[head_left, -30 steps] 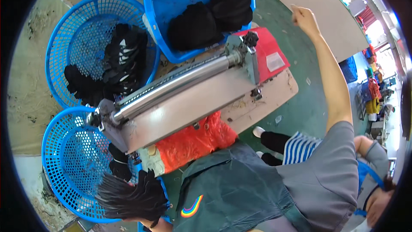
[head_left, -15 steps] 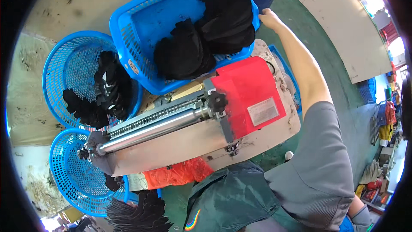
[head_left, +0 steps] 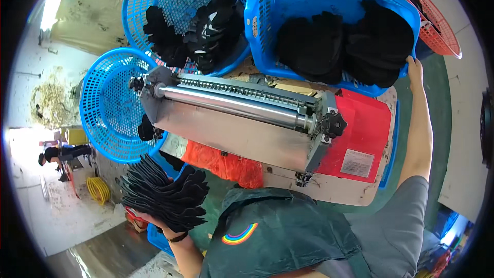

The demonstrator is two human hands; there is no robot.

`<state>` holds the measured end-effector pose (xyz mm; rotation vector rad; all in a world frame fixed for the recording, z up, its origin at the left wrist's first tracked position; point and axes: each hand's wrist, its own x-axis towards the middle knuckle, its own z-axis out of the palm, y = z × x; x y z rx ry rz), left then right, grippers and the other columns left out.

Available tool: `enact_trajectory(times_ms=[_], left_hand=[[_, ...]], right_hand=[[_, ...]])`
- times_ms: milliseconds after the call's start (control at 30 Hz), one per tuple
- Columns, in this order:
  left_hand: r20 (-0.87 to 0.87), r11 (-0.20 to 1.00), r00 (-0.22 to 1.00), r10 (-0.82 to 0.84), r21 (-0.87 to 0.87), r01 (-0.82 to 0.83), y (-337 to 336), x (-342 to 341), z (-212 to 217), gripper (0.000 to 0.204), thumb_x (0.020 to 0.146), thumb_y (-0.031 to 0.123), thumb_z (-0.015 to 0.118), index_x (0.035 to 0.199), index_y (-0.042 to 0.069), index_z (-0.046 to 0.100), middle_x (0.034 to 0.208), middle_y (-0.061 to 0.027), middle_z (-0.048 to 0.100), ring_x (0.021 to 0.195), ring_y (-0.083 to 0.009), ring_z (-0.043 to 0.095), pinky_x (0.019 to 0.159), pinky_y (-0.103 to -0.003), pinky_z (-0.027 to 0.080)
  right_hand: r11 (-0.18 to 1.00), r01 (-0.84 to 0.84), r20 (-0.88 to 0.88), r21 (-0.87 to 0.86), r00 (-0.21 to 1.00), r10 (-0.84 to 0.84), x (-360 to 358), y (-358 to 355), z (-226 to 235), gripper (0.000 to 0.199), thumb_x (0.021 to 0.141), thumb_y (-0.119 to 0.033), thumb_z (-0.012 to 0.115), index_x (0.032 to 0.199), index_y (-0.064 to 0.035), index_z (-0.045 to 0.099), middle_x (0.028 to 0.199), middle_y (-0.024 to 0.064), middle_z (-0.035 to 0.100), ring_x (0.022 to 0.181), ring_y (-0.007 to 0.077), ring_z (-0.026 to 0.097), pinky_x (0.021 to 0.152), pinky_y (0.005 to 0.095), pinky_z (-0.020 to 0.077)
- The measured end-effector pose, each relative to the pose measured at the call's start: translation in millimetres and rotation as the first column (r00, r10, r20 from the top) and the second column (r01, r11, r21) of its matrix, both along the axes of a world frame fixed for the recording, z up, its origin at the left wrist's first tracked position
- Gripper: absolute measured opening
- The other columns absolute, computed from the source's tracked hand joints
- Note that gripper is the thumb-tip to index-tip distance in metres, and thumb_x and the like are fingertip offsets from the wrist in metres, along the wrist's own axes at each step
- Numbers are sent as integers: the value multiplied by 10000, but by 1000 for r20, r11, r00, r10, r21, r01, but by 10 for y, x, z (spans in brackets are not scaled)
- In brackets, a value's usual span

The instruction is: The person feeds fabric shoe parts through a roller machine, smooths them out by hand, and secures bundles of the processed pieces with rubber bands before placing them into a basket.

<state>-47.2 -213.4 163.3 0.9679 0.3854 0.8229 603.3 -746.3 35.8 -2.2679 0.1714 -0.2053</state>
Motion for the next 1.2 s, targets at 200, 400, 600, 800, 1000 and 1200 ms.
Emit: enact_trajectory(times_ms=[200, 400, 600, 800, 1000, 1200], left_hand=[[-75, 990, 988, -138, -36, 135, -141, 166, 81, 976, 890, 769, 340, 1531, 39, 247, 1436, -332, 420, 1252, -486, 503, 1059, -623, 421], [-302, 986, 939, -165, -41, 160, -183, 245, 192, 1060, 878, 781, 282, 1490, -84, 230, 1360, -455, 405, 1177, -564, 522, 961, -609, 509], [-106, 986, 994, -20, -168, 2, -269, 279, 186, 1071, 874, 791, 265, 1506, -71, 197, 1372, -444, 404, 1205, -556, 509, 980, -608, 498], [132, 984, 991, -13, -174, 36, -118, -80, -62, 1147, 813, 826, 428, 1508, -62, 220, 1455, -380, 361, 1309, -501, 436, 1093, -613, 385], [285, 872, 925, -252, -348, 345, -70, 19, 36, 1140, 787, 838, 466, 1535, 13, 224, 1470, -307, 390, 1335, -476, 414, 1117, -635, 344], [-12, 994, 997, -77, -79, 76, 636, -172, -433, 1110, 782, 818, 533, 1559, 93, 210, 1465, -302, 399, 1275, -488, 479, 1063, -643, 408]], right_hand=[[894, 169, 75, 416, 973, -219, -37, 24, 35, 266, 767, -249, 644, 853, 0, 685, 782, 34, 601, 766, 166, 520, 722, 342, 427], [839, 328, -29, 433, 936, -351, -54, 300, 166, 184, 699, -163, 612, 704, 19, 635, 673, 46, 557, 661, 171, 482, 604, 353, 375], [884, 230, 25, 406, 965, -263, 7, 162, 55, 193, 707, -185, 629, 748, 2, 654, 742, 60, 585, 666, 180, 499, 586, 377, 386], [879, 157, -22, 451, 986, -164, -225, 43, 205, 148, 728, -224, 631, 746, -79, 654, 687, 4, 502, 669, 140, 451, 621, 311, 358], [987, 115, 307, 115, 940, -145, -270, -202, 631, 354, 873, -244, 671, 1127, 0, 644, 940, 51, 667, 838, 137, 624, 781, 296, 480], [988, -71, 386, -136, 915, 119, -837, 1316, 1865, 356, 905, -225, 673, 1183, -6, 635, 1004, 85, 700, 884, 149, 651, 800, 286, 495]])
